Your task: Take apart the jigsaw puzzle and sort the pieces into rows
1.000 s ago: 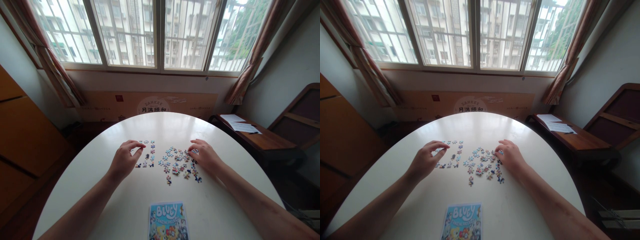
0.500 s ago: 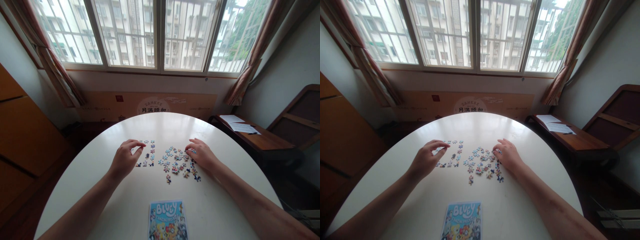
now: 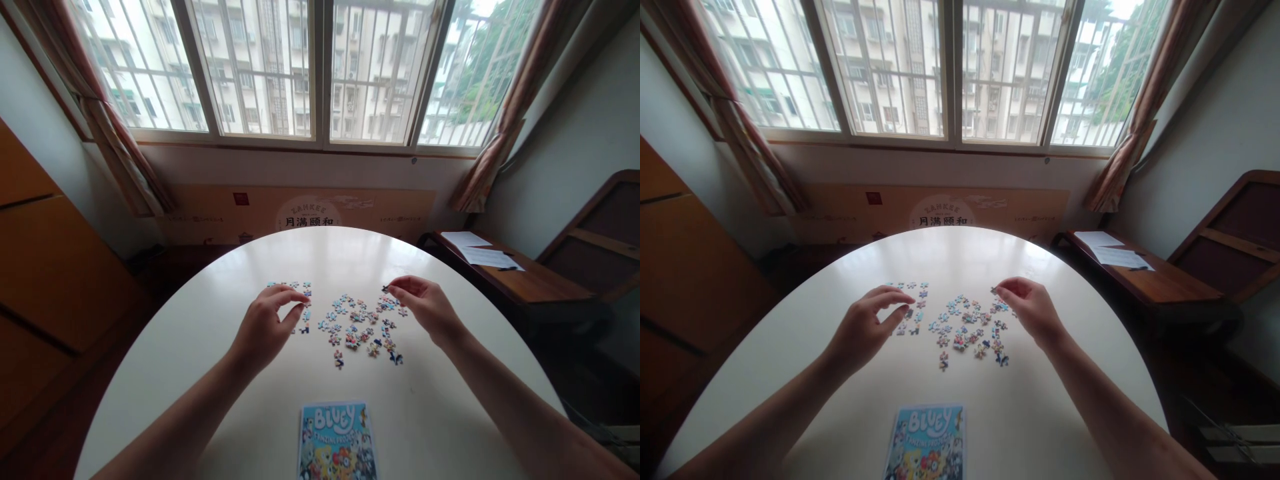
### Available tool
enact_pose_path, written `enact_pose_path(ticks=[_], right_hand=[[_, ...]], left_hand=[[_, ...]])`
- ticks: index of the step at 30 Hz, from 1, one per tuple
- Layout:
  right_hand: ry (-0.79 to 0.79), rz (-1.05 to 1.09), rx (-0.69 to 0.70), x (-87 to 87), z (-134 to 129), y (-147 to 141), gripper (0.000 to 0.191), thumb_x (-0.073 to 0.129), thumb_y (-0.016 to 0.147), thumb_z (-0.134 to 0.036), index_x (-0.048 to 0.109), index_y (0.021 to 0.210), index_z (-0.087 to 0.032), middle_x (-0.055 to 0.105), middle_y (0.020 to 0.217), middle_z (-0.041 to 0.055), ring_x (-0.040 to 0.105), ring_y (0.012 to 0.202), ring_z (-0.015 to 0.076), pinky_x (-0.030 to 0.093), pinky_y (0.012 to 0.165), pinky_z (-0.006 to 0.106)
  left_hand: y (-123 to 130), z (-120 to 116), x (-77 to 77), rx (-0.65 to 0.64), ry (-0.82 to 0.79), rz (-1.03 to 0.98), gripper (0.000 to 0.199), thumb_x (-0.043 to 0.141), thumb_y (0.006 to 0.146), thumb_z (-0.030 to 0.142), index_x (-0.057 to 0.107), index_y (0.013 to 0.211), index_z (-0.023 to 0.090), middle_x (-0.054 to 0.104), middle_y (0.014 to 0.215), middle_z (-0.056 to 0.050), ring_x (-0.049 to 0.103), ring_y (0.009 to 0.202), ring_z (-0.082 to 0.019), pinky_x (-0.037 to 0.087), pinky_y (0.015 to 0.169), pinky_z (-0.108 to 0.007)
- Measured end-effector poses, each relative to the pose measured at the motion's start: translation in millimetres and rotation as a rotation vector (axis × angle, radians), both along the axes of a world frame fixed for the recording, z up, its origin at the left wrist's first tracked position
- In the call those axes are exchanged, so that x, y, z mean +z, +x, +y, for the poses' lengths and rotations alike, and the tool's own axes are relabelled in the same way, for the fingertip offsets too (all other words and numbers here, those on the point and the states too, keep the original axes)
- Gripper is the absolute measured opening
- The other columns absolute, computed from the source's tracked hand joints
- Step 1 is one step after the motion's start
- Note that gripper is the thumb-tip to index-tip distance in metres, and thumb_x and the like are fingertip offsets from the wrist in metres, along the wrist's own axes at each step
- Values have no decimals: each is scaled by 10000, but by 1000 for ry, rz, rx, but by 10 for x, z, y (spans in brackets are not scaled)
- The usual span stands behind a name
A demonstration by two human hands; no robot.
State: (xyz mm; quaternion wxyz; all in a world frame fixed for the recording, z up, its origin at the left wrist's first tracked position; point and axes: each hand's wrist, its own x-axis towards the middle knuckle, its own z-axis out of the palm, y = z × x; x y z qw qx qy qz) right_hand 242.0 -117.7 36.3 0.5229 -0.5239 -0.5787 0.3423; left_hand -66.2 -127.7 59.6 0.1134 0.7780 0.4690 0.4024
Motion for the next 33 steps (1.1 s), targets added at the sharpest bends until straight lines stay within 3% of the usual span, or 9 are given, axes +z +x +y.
enact_pose_path(ticks=[5,9,14,17,19,22,24,28,33], right_hand=[[-4,-42,344,110,-433,-545,205,681,839,-379,694,869,-177,717,794,48,661,713,160,537,636,281],[47,-122,375,101,-618,-732,130,658,863,-319,697,870,-195,704,787,34,647,715,154,526,630,269],[30,-109,378,11,-599,-734,134,656,872,-327,692,900,-201,714,828,44,672,736,163,541,634,267],[52,-146,334,1,-562,-667,202,658,875,-376,690,981,-207,715,818,46,677,713,162,548,607,261],[87,-164,281,14,-532,-588,251,648,881,-406,690,1035,-211,723,840,55,689,729,171,560,605,265],[139,-209,203,43,-478,-452,265,631,888,-440,712,998,-212,740,881,73,707,774,196,578,615,280],[171,-253,149,61,-438,-374,272,623,888,-455,725,954,-211,746,868,76,710,759,205,584,613,293],[221,-307,35,69,-355,-245,284,631,873,-471,737,887,-208,756,847,78,716,745,221,590,608,303],[238,-298,-59,23,-228,-65,316,644,854,-493,738,893,-194,757,818,89,719,701,222,586,580,297]], left_hand=[[276,-309,58,-186,-99,-64,184,628,877,294,733,1012,228,719,994,-70,655,785,-184,558,607,-299],[399,-442,2,-295,-150,-124,127,673,842,228,735,954,230,741,856,-43,676,728,-170,575,632,-296],[418,-424,-50,-317,-157,-178,102,670,846,199,738,921,214,752,781,-22,685,665,-145,575,654,-275],[226,-260,4,-240,-118,-133,87,665,845,231,745,875,215,757,792,-18,686,666,-152,575,671,-287],[-10,-82,57,-89,-94,-134,95,662,835,244,747,860,211,764,841,-23,701,740,-173,575,739,-313],[-376,195,93,79,-210,-129,128,655,823,285,754,845,207,763,849,-35,713,832,-213,565,848,-371],[-524,321,65,118,-264,-38,138,675,797,324,767,811,223,757,961,-50,703,926,-241,537,920,-409],[-560,411,-58,174,-340,179,139,681,774,335,790,775,249,659,1259,-92,601,1176,-313,435,1043,-499],[-540,452,-167,270,-365,341,155,663,790,357,793,791,273,568,1393,-103,453,1324,-384,273,1093,-647]])
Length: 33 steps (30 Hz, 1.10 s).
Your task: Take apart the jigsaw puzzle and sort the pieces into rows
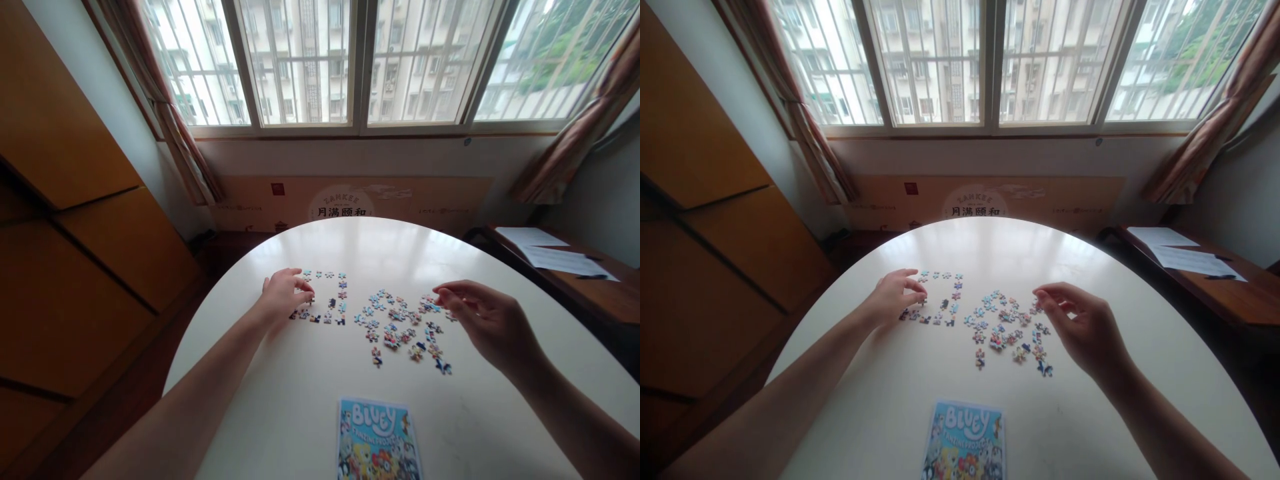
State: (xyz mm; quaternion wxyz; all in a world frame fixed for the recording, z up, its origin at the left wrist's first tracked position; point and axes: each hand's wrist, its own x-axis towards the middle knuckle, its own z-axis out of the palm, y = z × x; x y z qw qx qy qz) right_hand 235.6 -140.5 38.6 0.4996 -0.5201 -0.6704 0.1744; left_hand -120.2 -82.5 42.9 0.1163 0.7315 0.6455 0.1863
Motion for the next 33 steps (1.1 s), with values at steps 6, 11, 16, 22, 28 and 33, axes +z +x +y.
enact_pose_path(ticks=[6,11,16,22,28,33], right_hand=[[-42,-35,-61,-13,182,216,327,595,876,-472,737,907,-179,754,824,87,720,761,231,571,608,305],[-141,-345,4,-71,313,316,263,573,883,-395,771,934,-231,752,906,63,690,790,225,561,718,359],[-108,-590,61,-251,399,288,206,626,853,-270,793,965,-314,699,1161,68,618,1117,297,487,976,486],[-138,-642,-14,-409,487,341,286,583,871,-219,775,1072,-287,596,1358,88,507,1303,306,411,1097,497],[-163,-598,-43,-385,498,390,277,576,880,-231,777,1069,-260,582,1373,107,501,1316,309,394,1118,498],[-139,-655,3,-334,445,303,284,622,863,-281,761,1110,-267,561,1407,102,436,1370,335,366,1127,530]], left_hand=[[-55,58,-81,2,67,101,154,655,791,383,783,798,298,556,1402,-107,404,1348,-392,192,1073,-722],[-93,116,-137,-9,102,133,175,647,788,410,775,852,309,527,1428,-122,389,1360,-386,195,1060,-726],[-141,157,-153,-23,206,89,219,634,801,439,766,910,304,558,1395,-101,446,1318,-369,265,1086,-646],[-158,117,-51,-25,379,8,333,540,876,501,756,967,265,568,1370,-120,485,1280,-353,357,1076,-562],[-121,82,0,-41,369,-13,393,523,874,559,761,945,254,578,1354,-128,499,1262,-380,383,1049,-590],[-87,52,25,-56,401,-25,399,515,885,559,761,936,248,592,1336,-126,502,1264,-364,392,1056,-574]])
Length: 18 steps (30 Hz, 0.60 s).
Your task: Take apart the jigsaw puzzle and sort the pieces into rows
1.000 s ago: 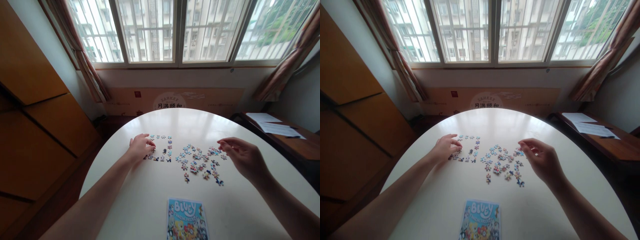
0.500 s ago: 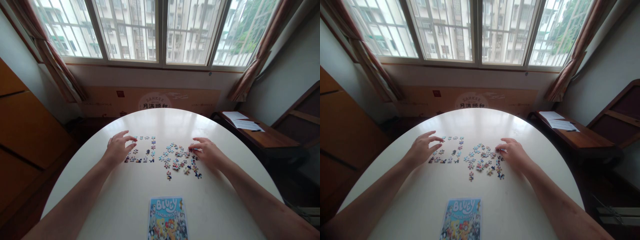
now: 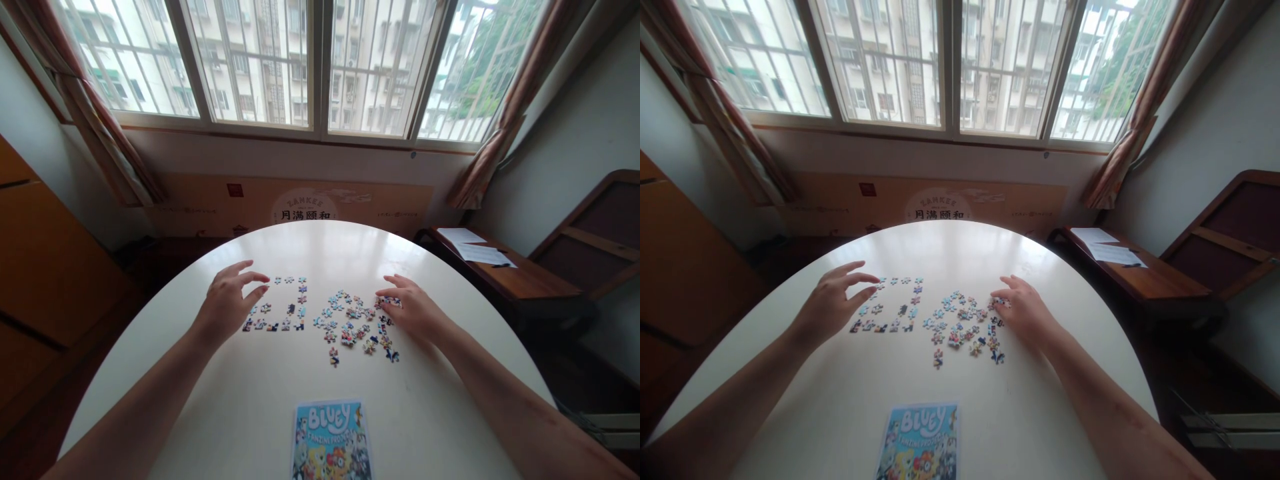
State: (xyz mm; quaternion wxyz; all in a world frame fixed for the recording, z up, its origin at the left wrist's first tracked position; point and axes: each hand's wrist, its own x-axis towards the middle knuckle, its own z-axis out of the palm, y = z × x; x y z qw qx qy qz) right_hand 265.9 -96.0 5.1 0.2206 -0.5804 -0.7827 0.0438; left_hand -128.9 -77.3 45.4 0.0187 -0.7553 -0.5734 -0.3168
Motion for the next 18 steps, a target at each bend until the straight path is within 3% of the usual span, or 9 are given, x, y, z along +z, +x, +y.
enact_pose_path(ticks=[5,9,14,18], right_hand=[[24,46,-28,37,-13,1,235,595,867,-217,785,1004,-230,588,1366,129,474,1340,323,379,1121,514],[36,80,53,89,-53,-14,256,565,853,-135,789,905,-249,578,1375,97,449,1362,302,379,1120,520],[-29,53,195,133,-132,-86,187,631,874,-271,774,991,-303,518,1447,60,327,1438,334,331,1118,607],[-59,18,183,117,-145,-123,170,675,856,-334,769,996,-312,514,1452,70,319,1439,351,321,1107,630]], left_hand=[[37,-32,23,-20,5,-20,403,522,887,565,761,916,243,604,1321,-121,513,1252,-357,408,1055,-562],[107,-86,36,-53,22,-37,398,518,895,556,755,900,237,620,1296,-123,533,1231,-338,426,1046,-550],[260,-204,46,-135,46,-68,341,516,916,489,748,896,241,635,1271,-106,555,1211,-300,444,1043,-527],[314,-249,36,-171,49,-77,291,530,917,445,744,899,248,643,1263,-92,556,1209,-289,458,1030,-520]])
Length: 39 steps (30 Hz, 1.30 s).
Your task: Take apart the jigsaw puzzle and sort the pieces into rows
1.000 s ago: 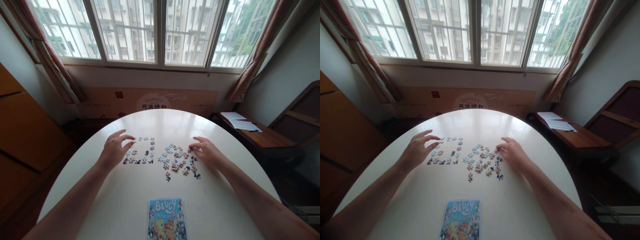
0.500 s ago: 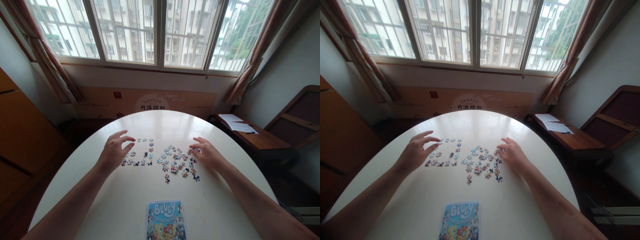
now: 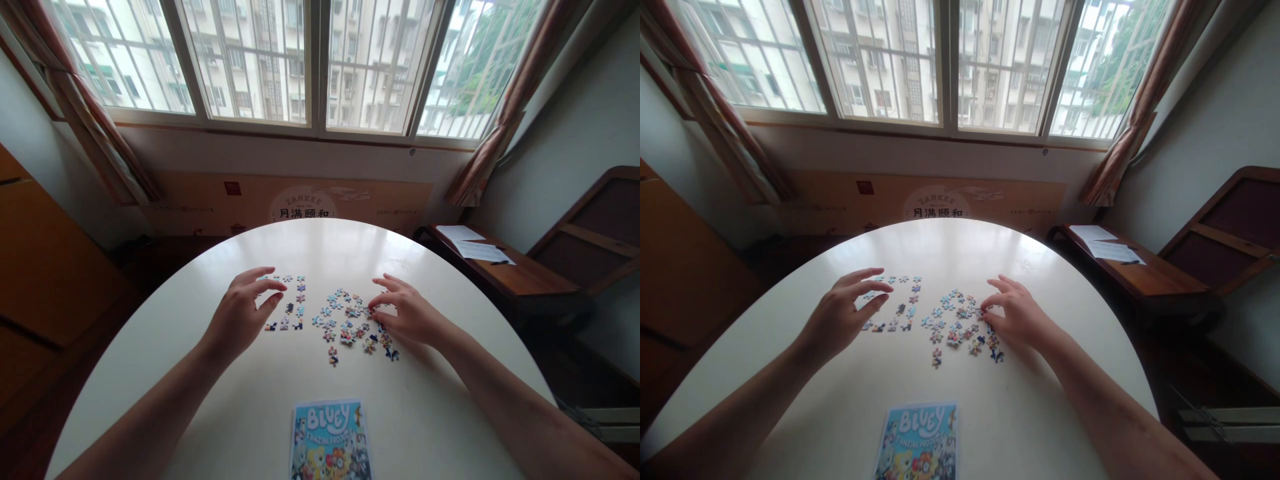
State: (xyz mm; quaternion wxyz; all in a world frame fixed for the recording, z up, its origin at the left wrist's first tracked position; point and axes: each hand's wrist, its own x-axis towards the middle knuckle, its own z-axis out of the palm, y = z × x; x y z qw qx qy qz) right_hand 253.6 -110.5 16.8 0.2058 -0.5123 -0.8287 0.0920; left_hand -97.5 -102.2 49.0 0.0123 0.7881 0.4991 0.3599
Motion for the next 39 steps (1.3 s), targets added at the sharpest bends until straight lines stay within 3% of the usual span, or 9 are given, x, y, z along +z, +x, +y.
enact_pose_path(ticks=[5,10,19,27,31,39], right_hand=[[27,-31,-11,-20,15,-17,112,682,851,-329,769,906,-285,526,1444,77,337,1428,363,311,1104,638],[34,-57,26,-14,14,-23,196,662,871,-316,750,1046,-322,501,1470,67,325,1436,362,296,1106,657],[29,-8,63,-11,24,-23,116,660,871,-290,758,933,-286,500,1469,62,319,1444,338,322,1115,614],[126,34,-138,-97,165,-4,237,642,877,-317,755,1071,-242,537,1425,133,372,1414,351,352,1106,591],[88,-4,-93,-41,103,-8,223,634,888,-373,771,1038,-283,497,1471,94,327,1440,343,326,1116,598],[37,-76,-37,-9,-5,-79,135,670,851,-327,766,923,-264,512,1459,78,310,1441,373,262,1119,664]], left_hand=[[-16,21,-11,11,3,-5,249,556,903,411,743,899,247,646,1259,-90,564,1196,-295,461,1023,-527],[-10,24,-9,17,-16,-15,205,576,885,358,747,890,244,645,1257,-90,567,1192,-293,456,1032,-525],[-5,0,-3,28,-40,-24,180,596,867,347,747,891,252,636,1281,-81,558,1206,-293,449,1036,-534],[12,-22,25,25,-52,-28,219,581,881,395,748,880,253,641,1273,-79,553,1214,-305,469,1019,-536],[9,-22,30,30,-50,-36,229,578,878,402,749,884,251,638,1282,-79,552,1217,-304,467,1025,-534],[-141,-19,203,137,32,-117,212,584,865,379,742,867,237,650,1259,-65,578,1189,-293,497,1005,-476]])
